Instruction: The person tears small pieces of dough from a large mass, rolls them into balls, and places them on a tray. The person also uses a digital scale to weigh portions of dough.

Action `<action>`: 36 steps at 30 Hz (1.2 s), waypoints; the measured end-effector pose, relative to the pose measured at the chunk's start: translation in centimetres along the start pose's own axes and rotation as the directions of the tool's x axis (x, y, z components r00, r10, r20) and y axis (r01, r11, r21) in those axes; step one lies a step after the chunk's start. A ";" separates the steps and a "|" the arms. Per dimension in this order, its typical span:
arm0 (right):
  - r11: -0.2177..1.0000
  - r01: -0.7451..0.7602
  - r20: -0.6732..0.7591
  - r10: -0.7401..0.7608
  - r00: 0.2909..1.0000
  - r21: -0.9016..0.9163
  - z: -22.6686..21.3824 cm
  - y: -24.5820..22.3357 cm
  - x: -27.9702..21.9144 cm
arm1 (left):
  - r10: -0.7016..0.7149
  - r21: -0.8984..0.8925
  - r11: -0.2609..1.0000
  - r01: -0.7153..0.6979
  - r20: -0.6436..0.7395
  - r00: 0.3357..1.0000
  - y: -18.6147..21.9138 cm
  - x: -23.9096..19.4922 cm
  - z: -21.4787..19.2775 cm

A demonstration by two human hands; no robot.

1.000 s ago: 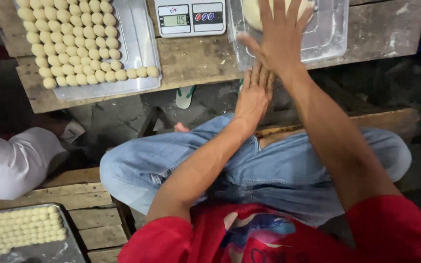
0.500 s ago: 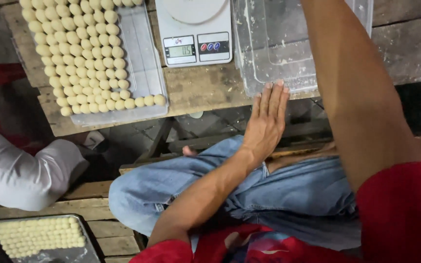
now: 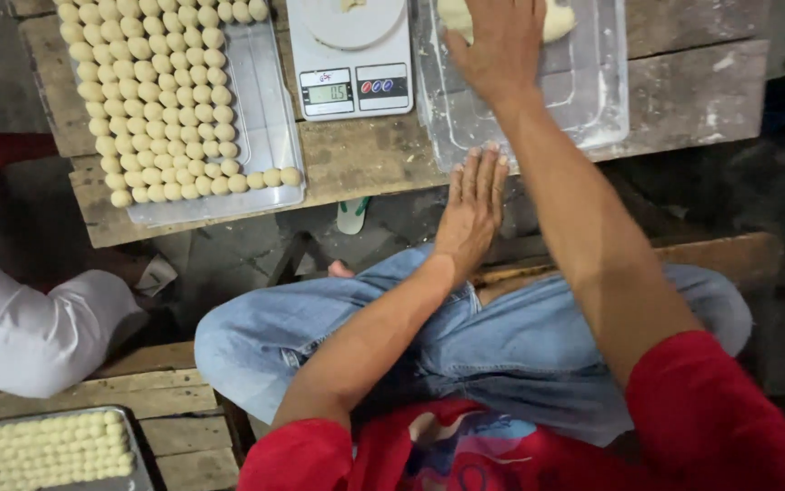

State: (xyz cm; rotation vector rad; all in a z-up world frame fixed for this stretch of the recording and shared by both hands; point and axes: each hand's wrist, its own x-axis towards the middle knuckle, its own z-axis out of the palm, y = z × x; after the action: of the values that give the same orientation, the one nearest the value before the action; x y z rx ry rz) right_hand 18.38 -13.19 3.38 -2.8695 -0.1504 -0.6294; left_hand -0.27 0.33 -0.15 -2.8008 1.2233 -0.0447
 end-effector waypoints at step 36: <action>0.850 -0.435 -0.118 0.485 0.867 0.298 -3.3 3.9 -13.5 | -0.182 -0.630 0.775 -0.043 -0.289 0.940 -4.2 2.5 0.8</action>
State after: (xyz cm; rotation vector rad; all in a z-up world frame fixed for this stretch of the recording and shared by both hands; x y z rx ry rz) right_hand 5.41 -18.46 -0.04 -2.4351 0.4448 -0.7113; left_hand 4.56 1.40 -0.60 -3.5489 1.4120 -0.1492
